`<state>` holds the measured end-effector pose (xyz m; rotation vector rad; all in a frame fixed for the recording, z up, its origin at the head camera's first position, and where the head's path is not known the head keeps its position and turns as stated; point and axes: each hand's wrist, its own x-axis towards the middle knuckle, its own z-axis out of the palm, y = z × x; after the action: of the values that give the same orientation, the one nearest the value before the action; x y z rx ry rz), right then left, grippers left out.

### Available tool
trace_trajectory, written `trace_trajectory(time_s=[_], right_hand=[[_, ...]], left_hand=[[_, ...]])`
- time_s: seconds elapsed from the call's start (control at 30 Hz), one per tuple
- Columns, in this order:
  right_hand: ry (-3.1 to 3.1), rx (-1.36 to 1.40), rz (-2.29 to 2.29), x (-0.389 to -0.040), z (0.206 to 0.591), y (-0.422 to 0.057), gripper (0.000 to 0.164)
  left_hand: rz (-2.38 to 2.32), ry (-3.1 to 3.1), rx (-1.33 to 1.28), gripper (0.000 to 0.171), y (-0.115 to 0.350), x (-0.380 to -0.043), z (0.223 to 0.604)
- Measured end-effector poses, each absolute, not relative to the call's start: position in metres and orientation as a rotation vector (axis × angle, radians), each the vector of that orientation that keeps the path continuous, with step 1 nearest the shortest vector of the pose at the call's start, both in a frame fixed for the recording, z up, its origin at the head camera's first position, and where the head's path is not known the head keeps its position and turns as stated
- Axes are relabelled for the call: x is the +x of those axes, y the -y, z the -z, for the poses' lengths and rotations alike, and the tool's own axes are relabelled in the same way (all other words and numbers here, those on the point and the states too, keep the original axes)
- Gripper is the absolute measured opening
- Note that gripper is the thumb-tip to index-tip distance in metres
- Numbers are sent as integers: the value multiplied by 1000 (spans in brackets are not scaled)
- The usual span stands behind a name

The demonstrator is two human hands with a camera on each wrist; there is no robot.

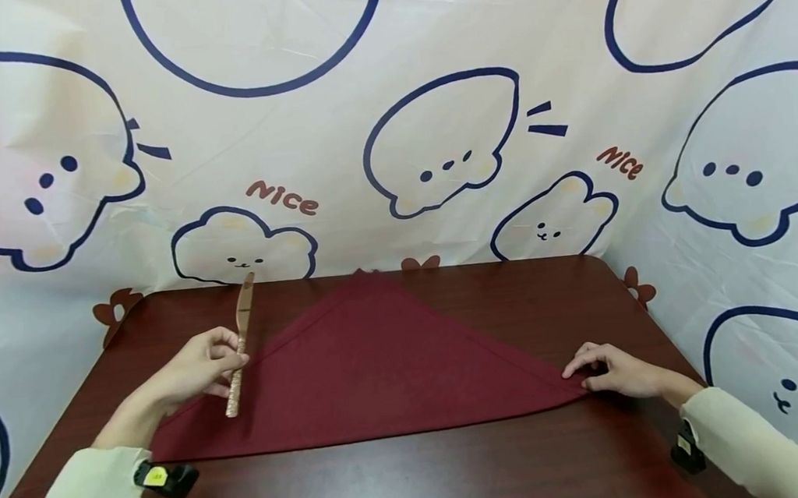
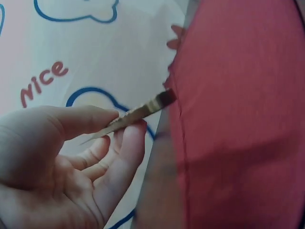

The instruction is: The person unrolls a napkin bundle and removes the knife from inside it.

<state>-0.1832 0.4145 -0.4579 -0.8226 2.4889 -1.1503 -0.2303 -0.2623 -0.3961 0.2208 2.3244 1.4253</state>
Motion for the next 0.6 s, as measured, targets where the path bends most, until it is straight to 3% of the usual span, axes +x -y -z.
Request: trace_trajectory(time_s=[0.6], right_hand=[[-2480,-801,1176,-182,459,-414,24]], left_hand=[[-1750,-2003,138,18,130,-242,415]])
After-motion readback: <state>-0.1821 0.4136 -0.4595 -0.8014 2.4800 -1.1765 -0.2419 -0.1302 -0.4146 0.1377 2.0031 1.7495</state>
